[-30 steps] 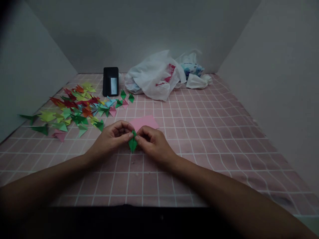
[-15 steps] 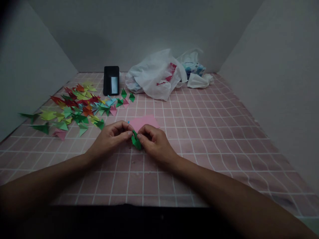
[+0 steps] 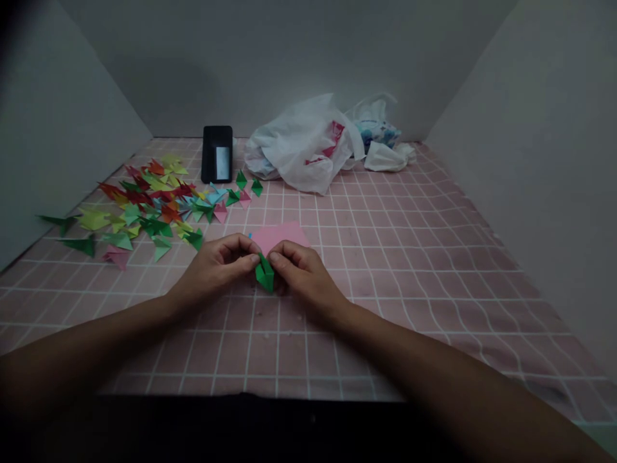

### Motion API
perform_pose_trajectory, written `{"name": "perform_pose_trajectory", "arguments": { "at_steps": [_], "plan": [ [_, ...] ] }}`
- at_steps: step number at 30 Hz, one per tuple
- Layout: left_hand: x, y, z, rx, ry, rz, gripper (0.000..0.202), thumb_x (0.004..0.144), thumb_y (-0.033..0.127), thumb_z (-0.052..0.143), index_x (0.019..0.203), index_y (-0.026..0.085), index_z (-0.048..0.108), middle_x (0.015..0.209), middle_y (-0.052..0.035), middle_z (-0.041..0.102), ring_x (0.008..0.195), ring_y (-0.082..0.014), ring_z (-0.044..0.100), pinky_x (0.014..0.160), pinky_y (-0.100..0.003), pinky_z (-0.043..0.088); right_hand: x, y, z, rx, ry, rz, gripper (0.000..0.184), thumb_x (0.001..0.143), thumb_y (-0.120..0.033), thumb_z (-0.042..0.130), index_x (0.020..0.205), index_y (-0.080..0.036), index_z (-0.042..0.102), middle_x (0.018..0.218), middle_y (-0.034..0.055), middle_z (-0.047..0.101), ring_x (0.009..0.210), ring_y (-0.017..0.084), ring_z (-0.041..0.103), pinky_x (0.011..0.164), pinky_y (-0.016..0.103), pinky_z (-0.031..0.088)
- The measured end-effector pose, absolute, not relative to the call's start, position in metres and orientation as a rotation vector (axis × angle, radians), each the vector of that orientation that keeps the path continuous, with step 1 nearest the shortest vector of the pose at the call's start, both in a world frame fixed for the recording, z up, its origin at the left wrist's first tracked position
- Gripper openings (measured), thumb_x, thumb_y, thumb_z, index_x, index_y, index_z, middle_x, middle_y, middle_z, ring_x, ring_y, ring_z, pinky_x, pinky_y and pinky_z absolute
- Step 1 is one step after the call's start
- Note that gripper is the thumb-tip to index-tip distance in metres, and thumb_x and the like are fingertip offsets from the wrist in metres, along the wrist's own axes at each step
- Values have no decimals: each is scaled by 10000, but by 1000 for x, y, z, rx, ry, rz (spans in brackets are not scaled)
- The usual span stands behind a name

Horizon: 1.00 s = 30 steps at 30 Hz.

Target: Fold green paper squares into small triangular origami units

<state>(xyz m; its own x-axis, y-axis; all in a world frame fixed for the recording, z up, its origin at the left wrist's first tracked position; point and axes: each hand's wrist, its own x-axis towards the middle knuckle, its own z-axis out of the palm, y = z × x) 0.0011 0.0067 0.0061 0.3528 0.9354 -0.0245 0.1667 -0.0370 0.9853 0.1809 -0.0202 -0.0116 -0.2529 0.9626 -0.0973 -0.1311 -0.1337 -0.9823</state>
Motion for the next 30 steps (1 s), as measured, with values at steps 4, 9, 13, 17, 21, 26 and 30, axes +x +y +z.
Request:
{"name": "perform_pose_trajectory", "arguments": {
  "at_steps": [4, 9, 13, 17, 21, 26, 30],
  "plan": [
    [1, 5, 8, 1522, 1061, 829, 166, 785, 316, 671, 811, 153, 651, 738, -1, 649, 674, -127, 584, 634, -256, 450, 181, -18, -12, -1016, -1156, 1627, 260, 884, -390, 689, 753, -187, 592, 591, -44, 550, 513, 95, 495, 507, 234, 388],
    [1, 5, 8, 1546, 1066, 825, 162, 791, 313, 659, 813, 153, 648, 735, 1, 646, 672, -126, 583, 631, -254, 447, 181, -18, -12, -986, -1136, 1665, 247, 877, -377, 718, 769, -184, 608, 603, -39, 577, 513, 88, 502, 504, 230, 391],
    [1, 5, 8, 1546, 1062, 821, 161, 794, 313, 657, 812, 153, 646, 737, -3, 650, 676, -127, 584, 632, -256, 450, 182, -18, -13, -990, -1170, 1647, 242, 881, -373, 715, 775, -181, 612, 610, -39, 575, 520, 83, 498, 507, 228, 380],
    [2, 4, 9, 1542, 1079, 810, 159, 791, 308, 652, 810, 150, 645, 732, -5, 648, 672, -127, 580, 629, -259, 447, 182, -17, -12, -1013, -1213, 1601, 246, 888, -372, 705, 780, -178, 598, 621, -44, 552, 536, 81, 488, 513, 227, 364],
    [2, 4, 10, 1548, 1094, 801, 167, 783, 313, 648, 806, 147, 647, 727, -6, 642, 670, -130, 575, 629, -265, 443, 182, -17, -12, -1024, -1305, 1532, 245, 908, -370, 673, 782, -176, 592, 649, -43, 533, 559, 84, 472, 530, 237, 363],
    [2, 4, 8, 1559, 1103, 804, 163, 786, 311, 646, 803, 149, 655, 735, -6, 645, 677, -130, 575, 634, -265, 440, 182, -18, -12, -1088, -1445, 1373, 236, 920, -348, 641, 763, -177, 598, 669, -32, 521, 602, 99, 458, 556, 253, 368],
    [2, 3, 7, 1557, 1096, 808, 157, 786, 307, 645, 796, 151, 653, 727, -2, 642, 673, -126, 575, 630, -260, 437, 183, -18, -10, -1099, -1496, 1326, 228, 923, -340, 623, 761, -181, 597, 678, -27, 523, 617, 107, 455, 570, 260, 369]
  ]
}}
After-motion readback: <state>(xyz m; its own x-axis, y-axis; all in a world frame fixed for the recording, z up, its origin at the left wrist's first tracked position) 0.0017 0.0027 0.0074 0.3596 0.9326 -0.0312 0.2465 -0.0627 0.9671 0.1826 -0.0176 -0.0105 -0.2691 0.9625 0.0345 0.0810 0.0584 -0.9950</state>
